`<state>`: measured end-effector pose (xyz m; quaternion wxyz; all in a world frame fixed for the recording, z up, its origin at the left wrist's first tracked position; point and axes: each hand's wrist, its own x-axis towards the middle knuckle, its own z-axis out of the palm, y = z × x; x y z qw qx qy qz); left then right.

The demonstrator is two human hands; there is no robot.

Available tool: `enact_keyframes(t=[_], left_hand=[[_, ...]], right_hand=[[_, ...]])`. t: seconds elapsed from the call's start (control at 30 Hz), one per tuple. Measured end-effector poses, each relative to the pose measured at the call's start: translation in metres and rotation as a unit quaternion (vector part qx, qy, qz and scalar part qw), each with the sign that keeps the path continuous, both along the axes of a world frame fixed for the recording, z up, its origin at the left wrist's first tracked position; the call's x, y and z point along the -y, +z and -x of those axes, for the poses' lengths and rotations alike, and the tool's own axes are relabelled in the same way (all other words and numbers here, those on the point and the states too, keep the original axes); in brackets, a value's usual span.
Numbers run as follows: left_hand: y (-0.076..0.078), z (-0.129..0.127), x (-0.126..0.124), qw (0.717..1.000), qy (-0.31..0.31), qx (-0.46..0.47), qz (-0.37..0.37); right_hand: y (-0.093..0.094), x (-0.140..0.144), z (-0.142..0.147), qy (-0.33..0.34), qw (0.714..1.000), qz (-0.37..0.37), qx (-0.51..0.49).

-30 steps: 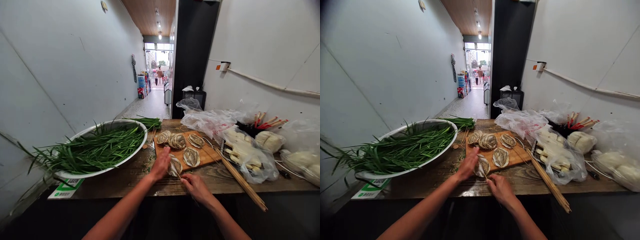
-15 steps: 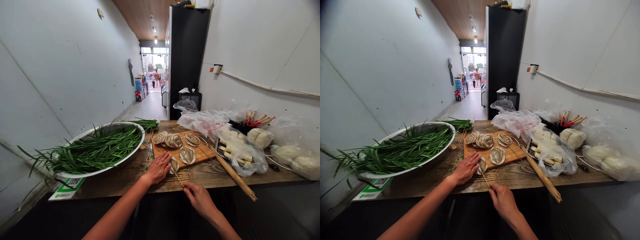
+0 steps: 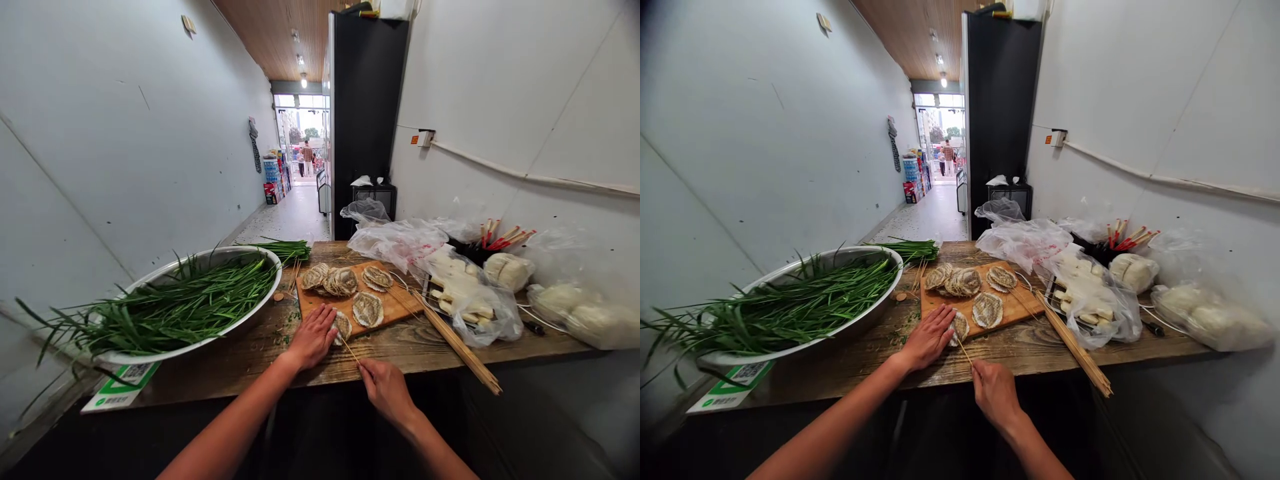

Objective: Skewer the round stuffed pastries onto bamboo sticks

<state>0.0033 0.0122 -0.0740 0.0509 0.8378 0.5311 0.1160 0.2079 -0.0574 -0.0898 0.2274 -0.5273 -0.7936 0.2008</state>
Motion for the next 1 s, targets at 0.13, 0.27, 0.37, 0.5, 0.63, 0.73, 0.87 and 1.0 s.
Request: enact_keyframes(t=[0.13, 0.27, 0.37, 0.5, 0.63, 0.73, 0.87, 1.0], left_hand=[[0.000, 0.001, -0.002, 0.996, 0.023, 0.088, -0.003], [0.002, 0.016, 0.016, 0.921, 0.212, 0.306, -0.115], [0.003, 0.033, 0.042, 0.851, 0.291, 0.424, -0.109], [0.020, 0.038, 0.068, 0.715, 0.249, 0.649, 0.070], [0.051, 0.025, 0.076, 0.645, 0.191, 0.726, 0.143], [0.066, 0.019, 0.075, 0.630, 0.208, 0.733, 0.150], [0.065, 0.018, 0.072, 0.626, 0.263, 0.722, 0.133], [0.057, 0.016, 0.066, 0.648, 0.265, 0.703, 0.125]], right_hand=[[0.001, 0.000, 0.002, -0.008, 1.000, -0.029, 0.000], [-0.003, 0.008, -0.002, 0.001, 0.996, -0.080, -0.046], [-0.013, 0.018, -0.007, 0.023, 0.986, -0.141, -0.083], [-0.031, 0.031, -0.006, 0.045, 0.962, -0.233, -0.136], [-0.046, 0.037, 0.001, 0.051, 0.946, -0.285, -0.148], [-0.051, 0.037, 0.001, 0.080, 0.921, -0.353, -0.145], [-0.049, 0.039, -0.002, 0.115, 0.899, -0.391, -0.157], [-0.044, 0.038, -0.009, 0.108, 0.917, -0.362, -0.128]])
